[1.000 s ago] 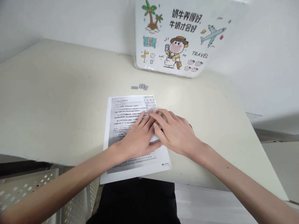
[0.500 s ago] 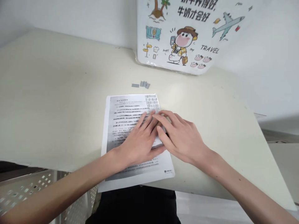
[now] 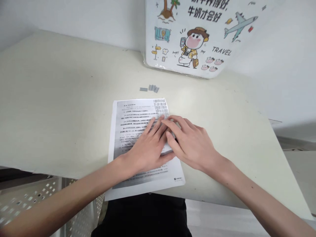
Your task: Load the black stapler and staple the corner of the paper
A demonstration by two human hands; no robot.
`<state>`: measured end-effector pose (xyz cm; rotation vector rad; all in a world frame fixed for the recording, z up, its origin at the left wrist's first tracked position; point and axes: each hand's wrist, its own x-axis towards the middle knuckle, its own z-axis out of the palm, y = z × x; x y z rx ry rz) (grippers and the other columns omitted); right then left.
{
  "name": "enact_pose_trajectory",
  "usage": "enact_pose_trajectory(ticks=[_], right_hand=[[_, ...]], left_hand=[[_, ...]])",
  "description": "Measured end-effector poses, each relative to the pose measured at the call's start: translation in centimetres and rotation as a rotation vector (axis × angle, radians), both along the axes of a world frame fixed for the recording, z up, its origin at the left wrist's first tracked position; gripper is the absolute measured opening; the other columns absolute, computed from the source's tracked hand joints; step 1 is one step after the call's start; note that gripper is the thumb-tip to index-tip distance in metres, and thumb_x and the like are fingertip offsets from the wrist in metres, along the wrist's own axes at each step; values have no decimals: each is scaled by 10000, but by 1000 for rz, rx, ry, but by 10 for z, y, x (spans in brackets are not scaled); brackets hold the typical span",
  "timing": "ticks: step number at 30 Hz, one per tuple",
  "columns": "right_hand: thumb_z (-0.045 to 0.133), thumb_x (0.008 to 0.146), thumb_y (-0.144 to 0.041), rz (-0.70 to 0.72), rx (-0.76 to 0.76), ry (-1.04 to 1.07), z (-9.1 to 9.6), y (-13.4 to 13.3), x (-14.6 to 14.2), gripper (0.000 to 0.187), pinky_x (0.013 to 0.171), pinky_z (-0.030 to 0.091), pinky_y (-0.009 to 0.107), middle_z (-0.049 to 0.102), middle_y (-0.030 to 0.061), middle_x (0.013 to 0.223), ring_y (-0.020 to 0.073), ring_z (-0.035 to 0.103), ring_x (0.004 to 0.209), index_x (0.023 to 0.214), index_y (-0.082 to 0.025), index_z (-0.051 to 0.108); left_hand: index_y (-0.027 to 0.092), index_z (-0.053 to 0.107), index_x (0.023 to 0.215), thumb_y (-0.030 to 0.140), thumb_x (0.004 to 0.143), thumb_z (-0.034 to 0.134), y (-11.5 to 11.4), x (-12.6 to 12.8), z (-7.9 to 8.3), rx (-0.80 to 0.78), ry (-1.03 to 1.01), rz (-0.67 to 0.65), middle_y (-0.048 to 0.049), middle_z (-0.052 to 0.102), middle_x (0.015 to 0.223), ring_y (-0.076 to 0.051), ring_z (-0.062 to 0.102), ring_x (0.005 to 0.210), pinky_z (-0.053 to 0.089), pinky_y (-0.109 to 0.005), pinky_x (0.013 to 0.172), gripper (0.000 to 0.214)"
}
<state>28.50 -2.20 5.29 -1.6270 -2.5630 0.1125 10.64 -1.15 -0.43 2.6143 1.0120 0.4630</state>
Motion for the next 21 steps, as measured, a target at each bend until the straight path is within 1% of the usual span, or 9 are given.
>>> enact_pose_trajectory(ticks=[5,9,12,15,19,21], right_hand=[[328,1067,-325,17,20,-46,-1,0,-3,468,699,614,376,610,111,1476,296,689,1175,1475,-263,550],[362,1043,-279,37,76,-94,-5,0,-8,481,763,633,438,611,136,1474,321,682,1178,1483,-235,552],[399,1019,-245,59,134,-139,-11,1,-13,508,809,634,476,609,166,1480,352,648,1243,1509,-212,530],[435,999,-226,66,172,-178,-17,0,-17,554,824,631,487,589,183,1506,374,602,1314,1551,-204,482],[414,1014,-231,58,172,-177,-17,1,-18,528,845,629,482,585,190,1512,362,608,1316,1531,-173,507],[390,1035,-255,43,151,-120,-13,1,-14,503,865,628,479,604,167,1497,345,630,1294,1514,-191,530]], left_hand=[[93,303,1636,603,1053,428,0,-1,0,14,3,-2,-178,335,1703,-362,80,1634,59,-574,1335,785],[82,274,1648,582,1051,427,0,-2,-2,38,14,-5,-185,339,1701,-356,94,1633,51,-569,1332,793],[51,236,1658,572,1044,429,0,-2,-3,50,41,-11,-200,313,1707,-366,86,1631,35,-573,1326,828],[20,219,1660,577,1032,443,0,-3,-4,52,49,-15,-213,282,1714,-381,69,1630,22,-579,1323,869],[-7,265,1639,590,1027,457,0,-3,-4,50,39,-13,-232,275,1712,-386,73,1629,26,-567,1327,877],[15,295,1632,598,1037,438,0,-3,-3,53,29,-5,-225,299,1706,-374,92,1630,38,-565,1329,845]])
